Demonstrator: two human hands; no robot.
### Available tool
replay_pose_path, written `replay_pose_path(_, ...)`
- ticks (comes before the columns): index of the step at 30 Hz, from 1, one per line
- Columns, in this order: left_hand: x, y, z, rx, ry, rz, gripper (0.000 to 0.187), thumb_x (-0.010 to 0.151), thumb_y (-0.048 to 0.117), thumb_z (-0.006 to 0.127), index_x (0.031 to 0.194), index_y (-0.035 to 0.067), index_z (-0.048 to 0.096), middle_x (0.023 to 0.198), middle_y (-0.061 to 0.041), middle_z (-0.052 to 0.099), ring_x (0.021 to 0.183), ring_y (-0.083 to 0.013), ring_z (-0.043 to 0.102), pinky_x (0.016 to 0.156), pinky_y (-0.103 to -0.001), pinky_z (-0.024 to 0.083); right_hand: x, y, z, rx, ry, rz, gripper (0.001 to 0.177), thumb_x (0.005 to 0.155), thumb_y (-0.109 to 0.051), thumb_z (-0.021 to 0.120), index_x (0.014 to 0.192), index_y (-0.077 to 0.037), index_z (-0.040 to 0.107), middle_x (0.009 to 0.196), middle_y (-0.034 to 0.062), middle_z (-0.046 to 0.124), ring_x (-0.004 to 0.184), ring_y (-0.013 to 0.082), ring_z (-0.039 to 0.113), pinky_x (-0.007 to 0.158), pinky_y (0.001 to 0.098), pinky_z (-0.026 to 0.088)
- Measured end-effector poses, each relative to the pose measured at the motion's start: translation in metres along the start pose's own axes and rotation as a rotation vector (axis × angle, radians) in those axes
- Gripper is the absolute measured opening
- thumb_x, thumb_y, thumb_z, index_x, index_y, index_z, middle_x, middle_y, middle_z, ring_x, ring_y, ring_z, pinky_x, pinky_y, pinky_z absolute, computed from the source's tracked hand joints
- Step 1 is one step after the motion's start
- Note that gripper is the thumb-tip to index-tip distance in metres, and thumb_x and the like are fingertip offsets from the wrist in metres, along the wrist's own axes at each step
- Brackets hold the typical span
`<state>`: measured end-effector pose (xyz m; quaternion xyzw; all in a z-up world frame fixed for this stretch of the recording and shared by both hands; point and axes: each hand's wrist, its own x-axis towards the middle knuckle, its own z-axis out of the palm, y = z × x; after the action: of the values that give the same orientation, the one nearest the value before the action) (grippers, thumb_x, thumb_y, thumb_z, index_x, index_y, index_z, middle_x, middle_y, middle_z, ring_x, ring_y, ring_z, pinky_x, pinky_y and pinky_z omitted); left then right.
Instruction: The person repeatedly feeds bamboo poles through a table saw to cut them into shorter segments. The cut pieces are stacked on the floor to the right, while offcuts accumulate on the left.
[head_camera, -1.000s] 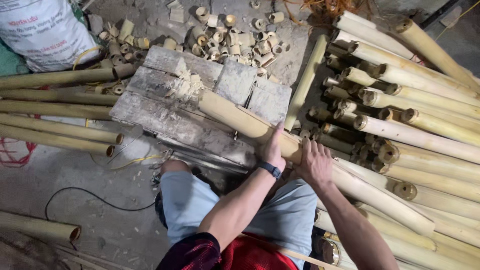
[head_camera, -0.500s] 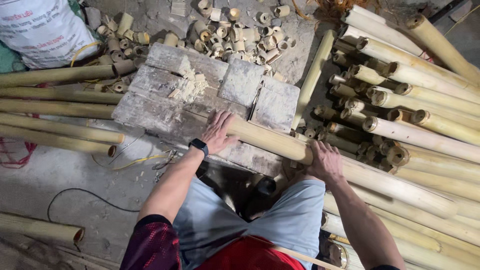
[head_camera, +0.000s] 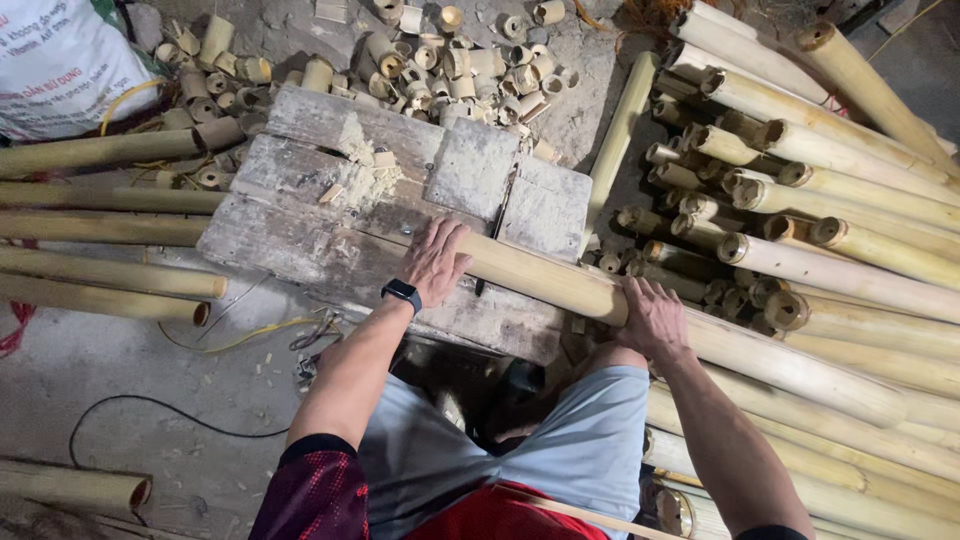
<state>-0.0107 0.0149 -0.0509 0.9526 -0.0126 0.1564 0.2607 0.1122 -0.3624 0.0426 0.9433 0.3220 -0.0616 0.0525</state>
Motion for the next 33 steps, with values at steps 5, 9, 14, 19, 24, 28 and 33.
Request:
replay_pose_path(5, 0.003, 0.003, -0.004, 0.006, 0.033, -0.003, 0.051, 0.101, 0.036, 0.055, 0.141, 0.004, 0.049, 0.146, -0.018, 0.048, 0.138, -0.0388, 0.04, 0.12, -0.054, 0.028, 0.006, 0.003, 0.003, -0.013, -0.009, 0.007, 0.078, 0.056, -0.026, 0.088, 0.126, -0.014, 0.054, 0.119, 0.0072, 0.064, 0.114, 0.0299, 0.063, 0.097, 0.0467, 0.05)
replay_pose_path(9, 0.007, 0.004, -0.003, 0.002, 0.033, -0.015, 0.049, 0.1, 0.035, 0.055, 0.138, 0.004, 0.05, 0.145, -0.017, 0.049, 0.137, -0.0393, 0.041, 0.115, -0.055, 0.032, 0.009, 0.006, 0.005, -0.023, -0.058, 0.013, 0.084, 0.054, -0.029, 0.09, 0.127, -0.012, 0.052, 0.12, 0.0092, 0.063, 0.114, 0.0308, 0.062, 0.097, 0.0459, 0.05)
replay_pose_path(14, 0.012, 0.004, 0.002, 0.026, 0.047, -0.037, 0.045, 0.1, 0.035, 0.053, 0.134, 0.005, 0.053, 0.139, -0.016, 0.053, 0.13, -0.0377, 0.046, 0.11, -0.055, 0.037, 0.013, 0.01, 0.006, -0.048, -0.078, 0.017, 0.087, 0.054, -0.032, 0.089, 0.129, -0.012, 0.051, 0.122, 0.0077, 0.064, 0.118, 0.0283, 0.062, 0.098, 0.0437, 0.051)
replay_pose_path(19, 0.032, 0.001, 0.017, 0.081, 0.02, -0.145, 0.035, 0.106, 0.035, 0.046, 0.115, 0.005, 0.063, 0.123, -0.016, 0.058, 0.122, -0.0368, 0.051, 0.1, -0.054, 0.045, 0.011, 0.024, 0.015, -0.073, 0.066, -0.007, 0.098, 0.055, -0.049, 0.09, 0.131, -0.003, 0.049, 0.12, 0.0161, 0.062, 0.113, 0.0321, 0.062, 0.092, 0.0461, 0.05)
replay_pose_path(24, 0.058, -0.008, 0.03, 0.186, 0.104, -0.16, 0.039, 0.106, 0.035, 0.046, 0.098, 0.003, 0.066, 0.106, -0.017, 0.057, 0.107, -0.0359, 0.055, 0.088, -0.05, 0.05, -0.001, 0.034, 0.029, -0.14, 0.106, 0.007, 0.092, 0.062, -0.053, 0.087, 0.128, -0.001, 0.05, 0.119, 0.0165, 0.061, 0.112, 0.0319, 0.061, 0.093, 0.0439, 0.05)
replay_pose_path(28, 0.062, -0.01, 0.029, 0.107, 0.169, -0.22, 0.031, 0.107, 0.032, 0.05, 0.092, 0.008, 0.063, 0.103, -0.013, 0.06, 0.106, -0.0332, 0.056, 0.09, -0.051, 0.049, 0.003, 0.032, 0.028, -0.116, 0.076, 0.052, 0.081, 0.062, -0.042, 0.086, 0.127, -0.008, 0.052, 0.118, 0.0134, 0.063, 0.114, 0.0307, 0.062, 0.095, 0.0436, 0.05)
replay_pose_path(33, 0.036, -0.001, 0.023, 0.096, 0.277, 0.089, 0.018, 0.094, 0.026, 0.057, 0.091, 0.01, 0.061, 0.093, -0.012, 0.06, 0.093, -0.0308, 0.054, 0.087, -0.052, 0.043, 0.012, 0.032, 0.008, -0.007, 0.005, 0.038, 0.082, 0.055, -0.042, 0.089, 0.122, -0.009, 0.053, 0.121, 0.0143, 0.066, 0.117, 0.0319, 0.064, 0.099, 0.0454, 0.05)
